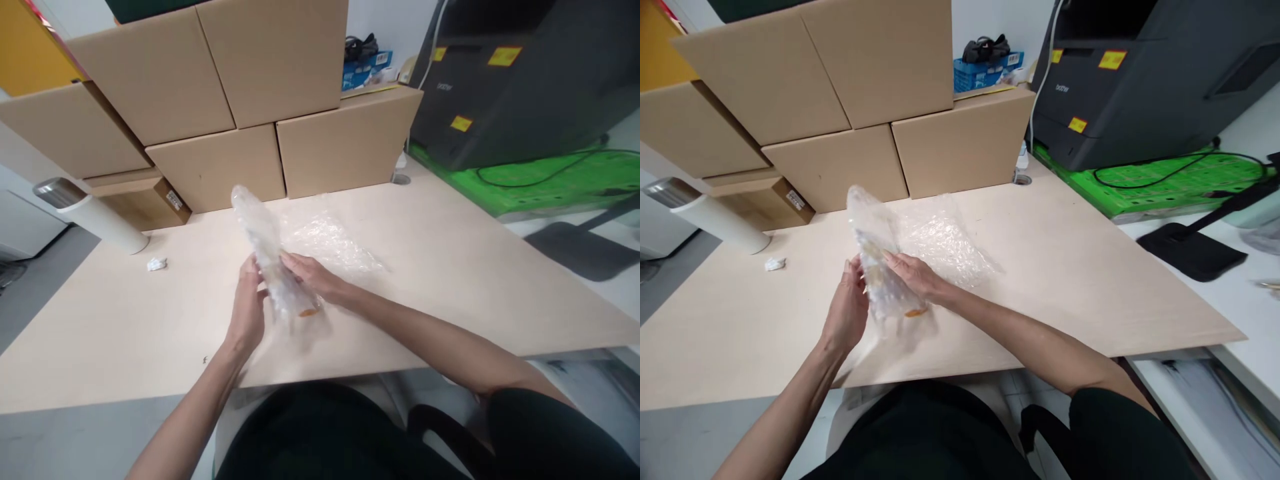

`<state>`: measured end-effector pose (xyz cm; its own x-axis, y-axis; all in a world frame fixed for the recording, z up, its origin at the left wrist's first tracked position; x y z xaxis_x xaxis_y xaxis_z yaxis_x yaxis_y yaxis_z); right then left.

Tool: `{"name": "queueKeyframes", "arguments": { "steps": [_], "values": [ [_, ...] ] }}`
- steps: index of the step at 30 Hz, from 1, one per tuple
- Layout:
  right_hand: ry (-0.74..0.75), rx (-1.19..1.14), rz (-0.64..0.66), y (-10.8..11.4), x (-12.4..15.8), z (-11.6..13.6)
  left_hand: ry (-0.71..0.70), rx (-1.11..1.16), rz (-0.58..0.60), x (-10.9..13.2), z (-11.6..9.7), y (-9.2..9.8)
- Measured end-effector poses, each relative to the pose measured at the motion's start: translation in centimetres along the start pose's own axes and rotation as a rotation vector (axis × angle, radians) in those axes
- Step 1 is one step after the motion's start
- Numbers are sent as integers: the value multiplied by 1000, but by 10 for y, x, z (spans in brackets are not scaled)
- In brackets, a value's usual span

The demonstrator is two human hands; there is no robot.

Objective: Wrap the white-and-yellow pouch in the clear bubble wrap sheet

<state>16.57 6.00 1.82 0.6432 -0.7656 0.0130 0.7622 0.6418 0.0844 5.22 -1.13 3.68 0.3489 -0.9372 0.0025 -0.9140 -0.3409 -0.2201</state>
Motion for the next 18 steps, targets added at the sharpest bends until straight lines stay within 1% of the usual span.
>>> {"name": "queueKeyframes", "arguments": {
  "steps": [2,3,5,8,10,12,14,15,18],
  "values": [
    [-37,-167,29,12,5,1,-48,-139,103,-4,-1,-22],
    [-55,-210,20,21,8,1,-72,-203,143,-7,0,-33],
    [-89,-207,-70,47,13,-3,-126,-314,206,-14,8,-52],
    [-103,-16,-262,97,23,-10,-245,-479,301,-24,24,-80],
    [-91,219,-378,128,31,-13,-304,-595,366,-30,37,-95],
    [-79,491,-465,150,38,-13,-302,-684,425,-35,52,-107],
    [-77,706,-499,159,39,-15,-282,-755,470,-37,64,-114],
    [-90,770,-499,160,37,-17,-282,-786,486,-38,68,-116],
    [-206,808,-474,157,26,-26,-307,-829,501,-39,73,-118]
  ]
}}
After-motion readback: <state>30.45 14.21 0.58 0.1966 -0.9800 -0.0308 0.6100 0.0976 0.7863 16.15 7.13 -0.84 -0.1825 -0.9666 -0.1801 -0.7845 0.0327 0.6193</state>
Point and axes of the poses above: each hand's wrist, its own x-axis away from the middle knuckle, its own y-axis out of the back of the hand, z = x × y, the point moved 7 cm from there along -x, towards the middle knuckle, and after that the axes turned 8 degrees about x, right-handed, at the moved point
